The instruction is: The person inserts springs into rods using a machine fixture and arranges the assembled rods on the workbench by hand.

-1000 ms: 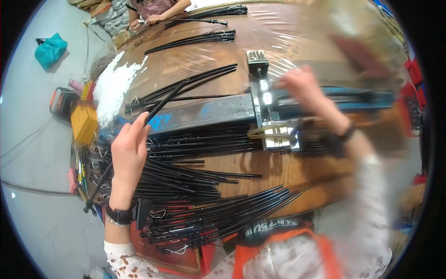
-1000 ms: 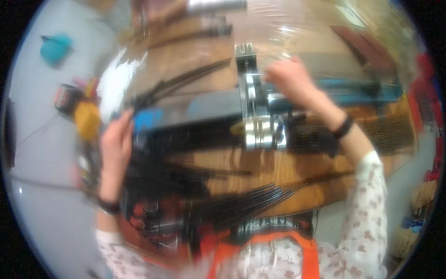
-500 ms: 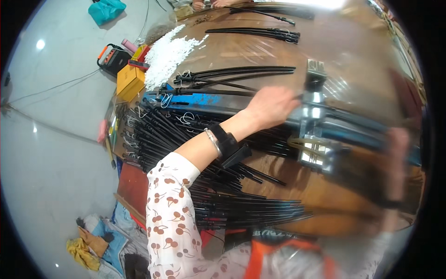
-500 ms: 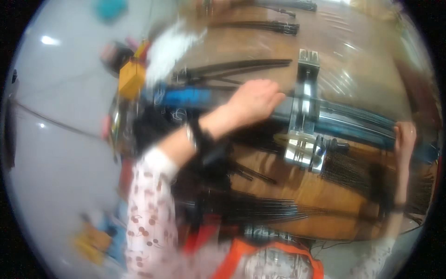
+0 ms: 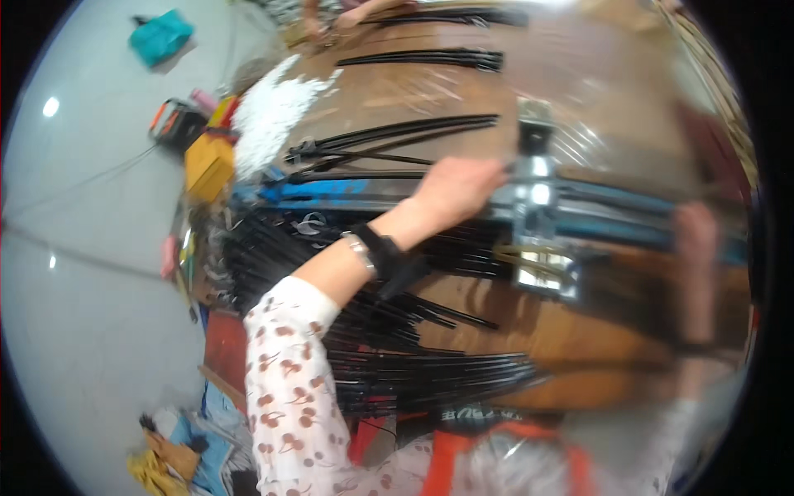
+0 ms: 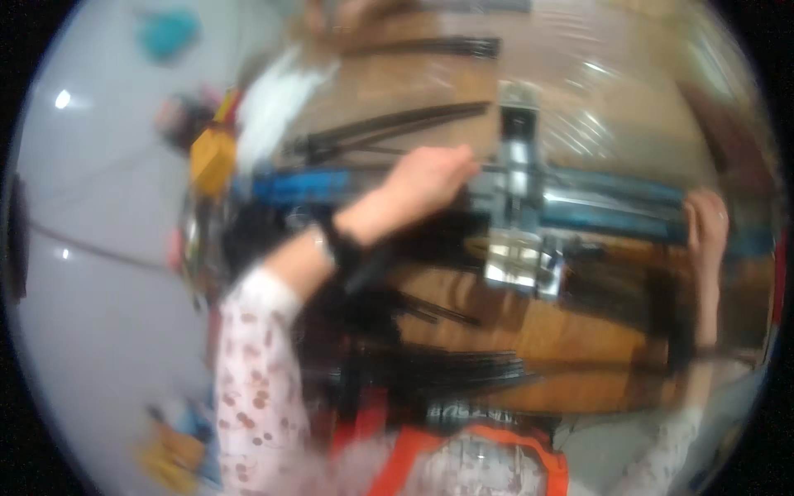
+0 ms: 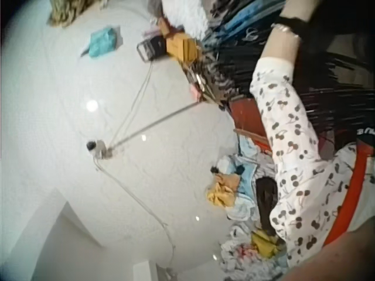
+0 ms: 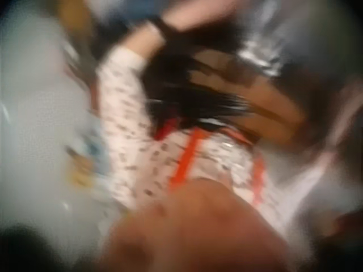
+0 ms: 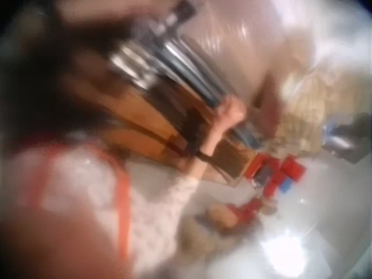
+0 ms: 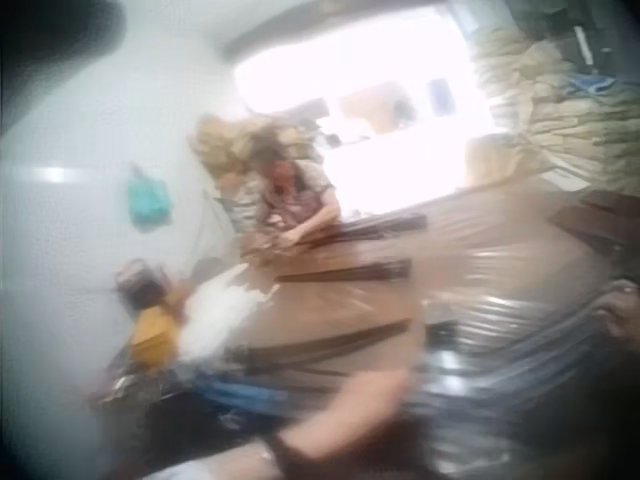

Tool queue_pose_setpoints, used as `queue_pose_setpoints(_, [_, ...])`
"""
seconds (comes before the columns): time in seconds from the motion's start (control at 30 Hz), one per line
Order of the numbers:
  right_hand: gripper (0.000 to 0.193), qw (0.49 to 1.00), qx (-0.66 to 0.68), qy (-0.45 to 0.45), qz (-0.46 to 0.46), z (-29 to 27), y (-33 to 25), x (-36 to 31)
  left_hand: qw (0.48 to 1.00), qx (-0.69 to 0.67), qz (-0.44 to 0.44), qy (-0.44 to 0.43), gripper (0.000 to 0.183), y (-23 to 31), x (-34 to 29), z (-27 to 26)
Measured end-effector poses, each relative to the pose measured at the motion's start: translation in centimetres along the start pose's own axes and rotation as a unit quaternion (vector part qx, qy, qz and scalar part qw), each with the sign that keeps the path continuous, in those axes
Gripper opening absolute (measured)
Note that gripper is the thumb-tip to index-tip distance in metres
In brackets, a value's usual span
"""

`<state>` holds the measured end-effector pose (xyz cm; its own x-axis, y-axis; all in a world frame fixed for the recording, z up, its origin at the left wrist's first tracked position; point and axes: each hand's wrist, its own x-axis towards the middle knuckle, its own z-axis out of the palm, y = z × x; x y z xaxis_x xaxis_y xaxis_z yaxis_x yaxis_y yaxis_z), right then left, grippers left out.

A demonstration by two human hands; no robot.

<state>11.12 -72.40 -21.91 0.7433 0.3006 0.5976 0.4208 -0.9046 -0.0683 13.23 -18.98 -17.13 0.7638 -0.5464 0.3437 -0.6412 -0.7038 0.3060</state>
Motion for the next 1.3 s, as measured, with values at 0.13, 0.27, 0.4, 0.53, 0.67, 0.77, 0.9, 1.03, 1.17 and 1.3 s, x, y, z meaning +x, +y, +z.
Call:
queue_pose_setpoints(0.13, [0.027, 0.997, 0.056, 0.049, 0.008, -2.2, -13.1, 2.1, 0.996, 0.084, -0.013, 0.001, 0.018, 0.6, 0.3, 0.7])
queue_pose_setpoints(0.27, [0.032, 0.996, 0.044, 0.017, -0.08, -1.5, -17.1, 0.3, 0.993, 0.082, -0.081, -0.024, 0.02, 1.2, 0.5, 0.6])
queue_pose_setpoints(0.4, [0.028, 0.994, 0.088, -0.008, -0.057, -1.6, -18.3, 0.6, 0.992, 0.075, -0.085, -0.06, 0.02, 1.8, 1.1, 0.4])
queue_pose_setpoints(0.53, [0.032, 0.992, 0.108, -0.027, -0.062, -0.5, -18.9, 0.4, 0.991, 0.077, -0.087, -0.069, 0.021, 1.8, 0.6, -0.1])
queue_pose_setpoints(0.67, [0.027, 0.972, 0.221, -0.067, -0.048, 1.7, -19.8, 1.2, 0.992, 0.078, -0.073, -0.064, 0.02, 1.8, 0.3, 0.1])
queue_pose_setpoints(0.77, [0.02, 0.959, 0.269, -0.086, -0.03, 2.1, -19.7, 1.0, 0.996, 0.084, -0.04, -0.011, 0.016, 1.2, -0.1, 0.8])
queue_pose_setpoints(0.9, [0.025, 0.961, 0.255, -0.104, -0.011, 3.2, -19.0, 1.5, 0.984, 0.157, 0.071, 0.05, 0.013, -0.2, 0.0, 2.2])
queue_pose_setpoints(1.03, [0.036, 0.98, 0.084, -0.16, -0.08, 1.9, -20.8, -3.5, 0.943, 0.251, 0.188, 0.11, 0.01, -2.6, 1.4, 1.8])
queue_pose_setpoints(1.17, [0.024, 0.97, 0.041, -0.196, -0.141, 2.6, -22.8, -6.7, 0.954, 0.224, 0.168, 0.104, 0.017, -9.5, -0.8, -0.1])
queue_pose_setpoints(1.3, [0.017, 0.954, 0.052, -0.24, -0.171, 2.1, -23.2, -5.0, 0.93, 0.331, 0.048, 0.151, 0.016, -5.6, -5.5, -1.4])
